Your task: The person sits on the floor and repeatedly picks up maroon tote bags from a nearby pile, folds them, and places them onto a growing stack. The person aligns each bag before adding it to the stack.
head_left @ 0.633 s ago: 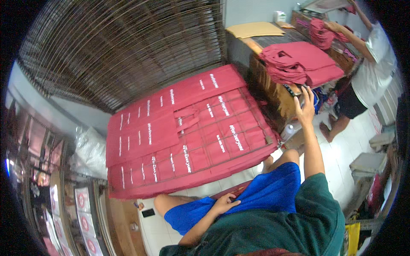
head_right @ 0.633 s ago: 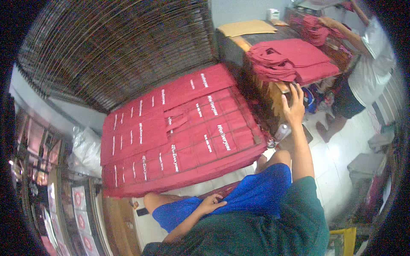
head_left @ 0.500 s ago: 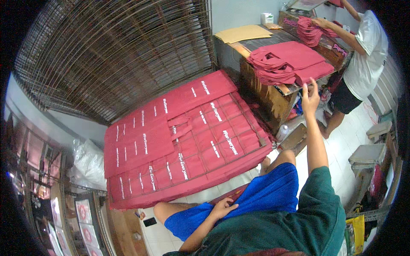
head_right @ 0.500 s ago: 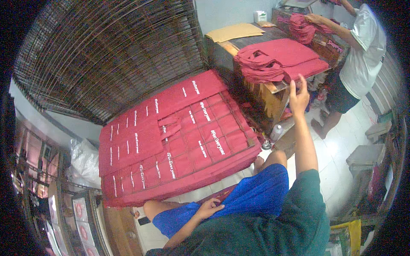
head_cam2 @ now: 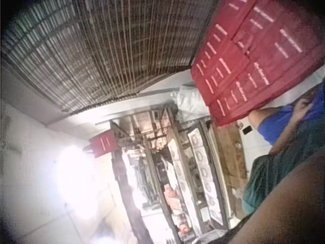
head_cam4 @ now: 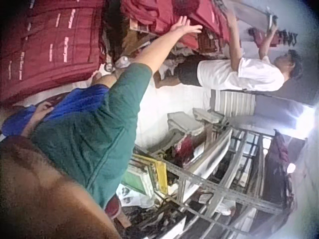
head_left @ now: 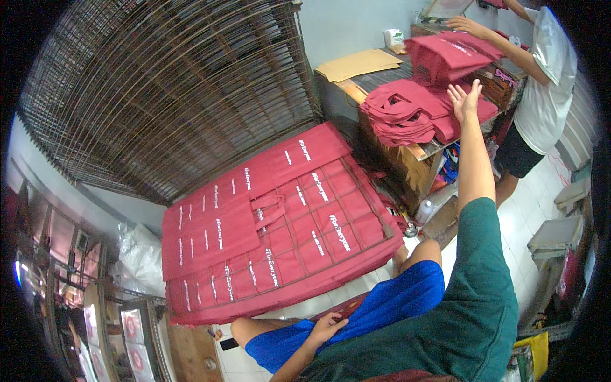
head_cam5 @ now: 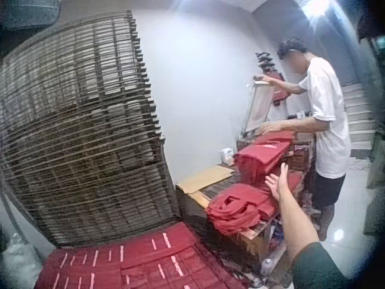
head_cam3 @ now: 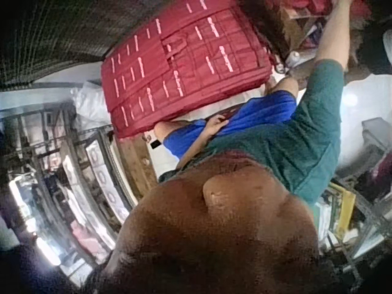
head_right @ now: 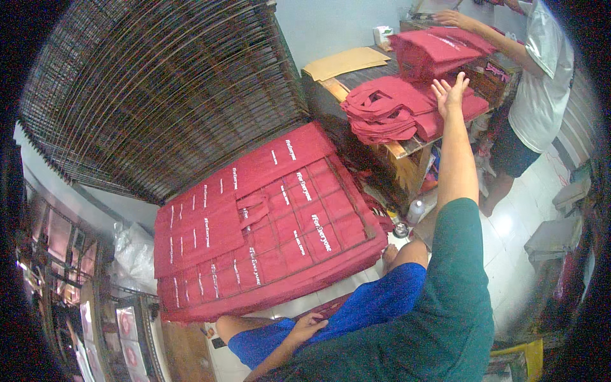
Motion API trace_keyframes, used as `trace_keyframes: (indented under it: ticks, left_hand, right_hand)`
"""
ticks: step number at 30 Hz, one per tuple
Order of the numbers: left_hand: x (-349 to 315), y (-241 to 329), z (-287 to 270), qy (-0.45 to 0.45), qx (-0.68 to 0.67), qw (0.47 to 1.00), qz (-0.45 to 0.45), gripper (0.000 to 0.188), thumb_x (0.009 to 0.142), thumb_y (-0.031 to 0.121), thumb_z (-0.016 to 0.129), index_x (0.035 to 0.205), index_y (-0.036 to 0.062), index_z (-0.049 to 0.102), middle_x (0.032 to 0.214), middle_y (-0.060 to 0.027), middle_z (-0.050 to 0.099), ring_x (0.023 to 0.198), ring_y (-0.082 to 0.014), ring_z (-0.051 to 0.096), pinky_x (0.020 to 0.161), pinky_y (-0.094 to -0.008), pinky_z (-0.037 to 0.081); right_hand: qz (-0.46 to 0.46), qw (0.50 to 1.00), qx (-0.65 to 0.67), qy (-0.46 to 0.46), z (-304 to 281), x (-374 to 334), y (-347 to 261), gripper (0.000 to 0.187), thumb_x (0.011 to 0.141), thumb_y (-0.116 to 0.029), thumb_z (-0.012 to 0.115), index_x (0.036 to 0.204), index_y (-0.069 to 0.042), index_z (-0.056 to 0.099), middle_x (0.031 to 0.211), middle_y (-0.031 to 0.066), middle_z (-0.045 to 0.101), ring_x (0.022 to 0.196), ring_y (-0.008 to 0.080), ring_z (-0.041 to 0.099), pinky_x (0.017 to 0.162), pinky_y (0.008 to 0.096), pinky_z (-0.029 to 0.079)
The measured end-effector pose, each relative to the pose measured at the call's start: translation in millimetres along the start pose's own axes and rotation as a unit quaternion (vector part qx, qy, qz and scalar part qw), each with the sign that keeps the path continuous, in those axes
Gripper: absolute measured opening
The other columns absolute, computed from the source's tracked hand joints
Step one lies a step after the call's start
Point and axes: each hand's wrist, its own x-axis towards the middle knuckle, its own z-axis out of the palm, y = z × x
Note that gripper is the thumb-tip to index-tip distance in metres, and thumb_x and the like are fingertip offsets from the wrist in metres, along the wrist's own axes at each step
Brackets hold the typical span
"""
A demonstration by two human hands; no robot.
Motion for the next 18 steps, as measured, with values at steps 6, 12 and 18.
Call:
trace_keyframes:
  ticks: [6, 12, 18]
  left_hand:
    - [3, 3, -1, -0.006, -0.048, 0.999, -0.019, 0.051, 0.081, 0.041, 0.07, 0.111, 0.002, 0.058, 0.07, -0.003, 0.058, 0.065, -0.0102, 0.053, 0.057, -0.026, 0.042]
    - [-4, 14, -1, 0.01, -0.003, 1.0, -0.008, 0.05, 0.08, 0.044, 0.07, 0.11, 0.0055, 0.059, 0.073, -0.0046, 0.06, 0.069, -0.0121, 0.055, 0.06, -0.0274, 0.044]
    - [2, 5, 0, 0.034, 0.011, 0.999, -0.003, 0.047, 0.08, 0.043, 0.071, 0.109, 0.0075, 0.06, 0.071, -0.0031, 0.059, 0.068, -0.0115, 0.054, 0.06, -0.0268, 0.044]
  right_hand:
    - [0.048, 0.941, -0.327, -0.072, 3, 22, 39, 0.068, 0.083, -0.032, 0.06, 0.142, -0.016, 0.031, 0.134, 0.0205, 0.043, 0.114, 0.0316, 0.053, 0.09, 0.0407, 0.045]
    - [-0.339, 0.634, -0.693, -0.059, 16, 14, 36, 0.043, 0.074, -0.013, 0.061, 0.117, -0.011, 0.061, 0.112, 0.0142, 0.063, 0.102, 0.0327, 0.06, 0.088, 0.0405, 0.048]
    - [-0.445, 0.56, -0.69, -0.109, 53, 0, 1, 0.018, 0.087, -0.021, 0.054, 0.098, -0.011, 0.063, 0.098, 0.0053, 0.064, 0.087, 0.0284, 0.064, 0.075, 0.0407, 0.051]
